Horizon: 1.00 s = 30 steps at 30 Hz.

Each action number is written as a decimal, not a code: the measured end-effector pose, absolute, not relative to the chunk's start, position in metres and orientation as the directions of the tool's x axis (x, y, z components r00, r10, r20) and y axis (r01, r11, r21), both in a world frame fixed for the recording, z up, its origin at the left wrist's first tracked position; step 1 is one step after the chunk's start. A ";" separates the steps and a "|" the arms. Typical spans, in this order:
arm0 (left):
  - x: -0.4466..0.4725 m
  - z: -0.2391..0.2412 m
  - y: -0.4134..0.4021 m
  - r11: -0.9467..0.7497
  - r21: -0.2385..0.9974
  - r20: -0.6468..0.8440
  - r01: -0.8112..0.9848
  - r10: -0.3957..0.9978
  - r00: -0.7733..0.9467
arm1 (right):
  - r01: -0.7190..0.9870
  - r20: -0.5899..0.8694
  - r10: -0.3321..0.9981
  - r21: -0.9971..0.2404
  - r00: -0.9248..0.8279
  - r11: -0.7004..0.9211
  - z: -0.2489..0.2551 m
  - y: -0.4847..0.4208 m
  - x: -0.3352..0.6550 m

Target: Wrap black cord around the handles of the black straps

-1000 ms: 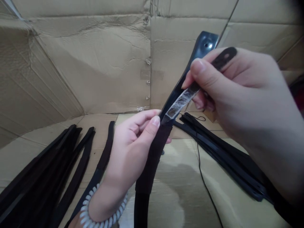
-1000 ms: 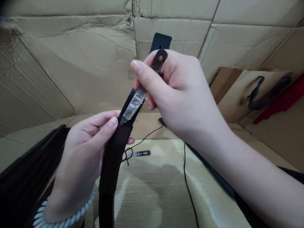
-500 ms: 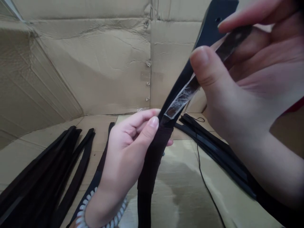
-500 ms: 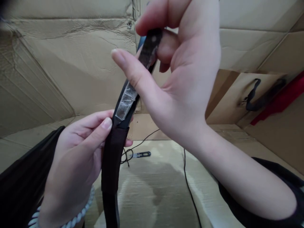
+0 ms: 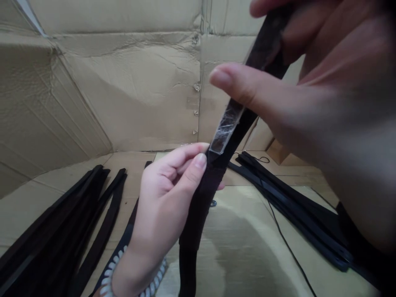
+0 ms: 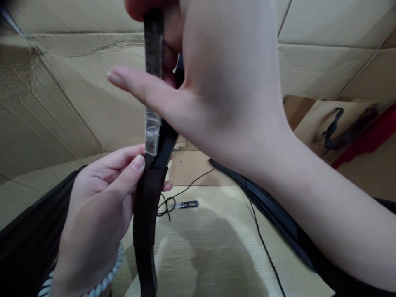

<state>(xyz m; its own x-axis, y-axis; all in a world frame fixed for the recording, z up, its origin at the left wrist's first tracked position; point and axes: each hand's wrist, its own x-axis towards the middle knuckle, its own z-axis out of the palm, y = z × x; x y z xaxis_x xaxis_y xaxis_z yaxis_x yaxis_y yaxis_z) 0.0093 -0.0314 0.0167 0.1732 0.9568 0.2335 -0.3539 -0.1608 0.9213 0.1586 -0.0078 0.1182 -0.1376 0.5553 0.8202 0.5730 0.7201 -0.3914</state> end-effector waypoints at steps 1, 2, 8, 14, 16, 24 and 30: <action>0.009 0.017 -0.032 -0.157 0.921 0.230 -0.355 0.958 0.171 | 0.632 0.858 0.490 -0.296 -0.154 0.716 0.117 -0.008 0.159; 0.009 0.017 -0.032 -0.155 0.920 0.228 -0.359 0.959 0.170 | 0.678 0.883 0.433 -0.206 -0.183 0.706 0.117 -0.009 0.160; 0.008 0.018 -0.032 -0.140 0.921 0.226 -0.363 0.952 0.206 | 0.657 0.896 0.343 -0.079 -0.284 0.749 0.113 -0.004 0.160; 0.010 0.016 -0.024 0.051 0.858 0.174 -0.510 0.907 0.383 | 0.699 0.919 0.346 -0.124 -0.186 0.704 0.103 0.001 0.162; 0.010 0.013 -0.019 0.198 0.795 0.152 -0.574 0.850 0.504 | 0.695 0.919 0.347 -0.127 -0.185 0.707 0.102 0.002 0.164; 0.009 0.002 -0.013 0.670 0.517 0.291 -0.532 0.447 0.846 | 0.593 0.958 0.244 -0.111 -0.149 0.798 0.106 0.002 0.171; 0.017 -0.004 -0.017 0.688 0.485 0.385 -0.540 0.386 0.838 | 0.473 0.949 0.300 -0.222 -0.095 0.853 0.112 -0.010 0.171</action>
